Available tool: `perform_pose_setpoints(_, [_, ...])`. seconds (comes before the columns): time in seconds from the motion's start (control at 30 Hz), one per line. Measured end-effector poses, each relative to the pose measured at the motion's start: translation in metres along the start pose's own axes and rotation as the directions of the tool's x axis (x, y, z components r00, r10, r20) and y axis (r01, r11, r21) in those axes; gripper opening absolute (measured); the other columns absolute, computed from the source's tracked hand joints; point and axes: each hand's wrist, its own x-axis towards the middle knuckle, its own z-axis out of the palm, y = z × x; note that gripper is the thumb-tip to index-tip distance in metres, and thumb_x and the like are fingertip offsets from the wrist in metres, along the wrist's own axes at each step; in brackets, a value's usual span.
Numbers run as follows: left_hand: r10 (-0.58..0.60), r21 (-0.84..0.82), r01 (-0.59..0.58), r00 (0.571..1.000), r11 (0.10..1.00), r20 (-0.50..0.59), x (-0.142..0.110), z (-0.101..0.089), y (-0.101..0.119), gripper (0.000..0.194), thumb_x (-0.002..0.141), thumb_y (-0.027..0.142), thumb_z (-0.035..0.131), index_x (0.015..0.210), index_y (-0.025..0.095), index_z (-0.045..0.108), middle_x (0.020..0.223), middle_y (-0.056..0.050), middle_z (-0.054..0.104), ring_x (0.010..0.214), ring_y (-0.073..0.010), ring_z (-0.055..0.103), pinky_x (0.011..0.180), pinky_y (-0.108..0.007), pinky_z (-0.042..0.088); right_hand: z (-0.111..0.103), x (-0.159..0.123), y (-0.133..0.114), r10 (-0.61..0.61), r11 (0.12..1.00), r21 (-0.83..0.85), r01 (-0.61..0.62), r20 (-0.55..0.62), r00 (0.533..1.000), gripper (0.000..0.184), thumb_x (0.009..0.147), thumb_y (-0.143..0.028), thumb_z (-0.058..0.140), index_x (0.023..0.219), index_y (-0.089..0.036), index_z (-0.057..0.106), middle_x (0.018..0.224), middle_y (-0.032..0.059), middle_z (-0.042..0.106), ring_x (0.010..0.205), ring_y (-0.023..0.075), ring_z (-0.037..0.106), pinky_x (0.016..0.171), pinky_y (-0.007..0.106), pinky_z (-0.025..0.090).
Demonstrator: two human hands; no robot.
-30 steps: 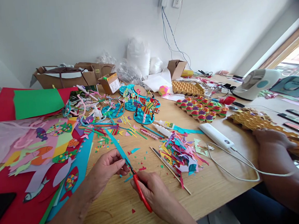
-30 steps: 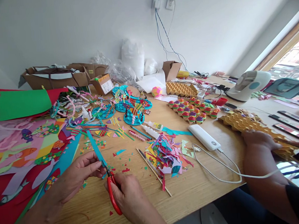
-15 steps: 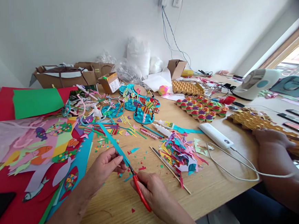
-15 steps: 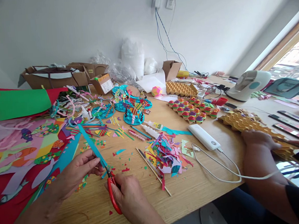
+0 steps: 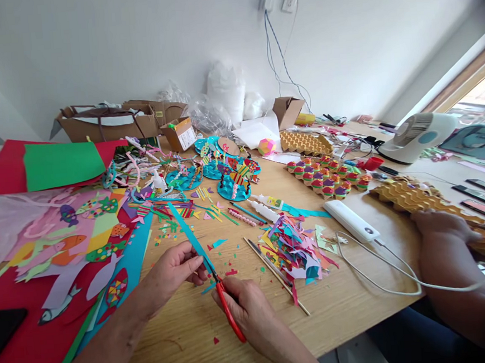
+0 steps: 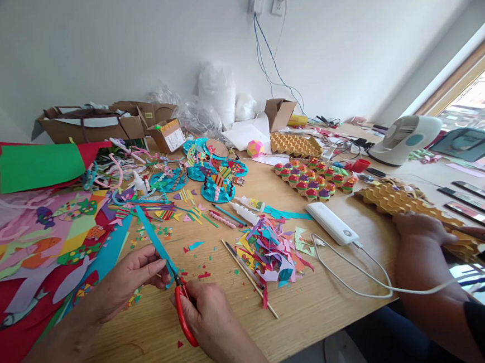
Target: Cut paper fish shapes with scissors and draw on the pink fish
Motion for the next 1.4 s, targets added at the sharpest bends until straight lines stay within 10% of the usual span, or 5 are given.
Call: perform_pose_setpoints(1.4, [-0.041, 0.059, 0.039, 0.999, 0.997, 0.034, 0.002, -0.005, -0.004, 0.024, 0.070, 0.039, 0.059, 0.073, 0.016, 0.055, 0.064, 0.000, 0.060, 0.062, -0.0144, 0.058, 0.058, -0.027, 0.045, 0.002, -0.001, 0.009, -0.003, 0.999, -0.048, 0.003, 0.006, 1.000, 0.032, 0.085, -0.034, 0.041, 0.058, -0.018, 0.037, 0.051, -0.0049, 0.037, 0.048, 0.0075, 0.033, 0.047, 0.021, 0.021])
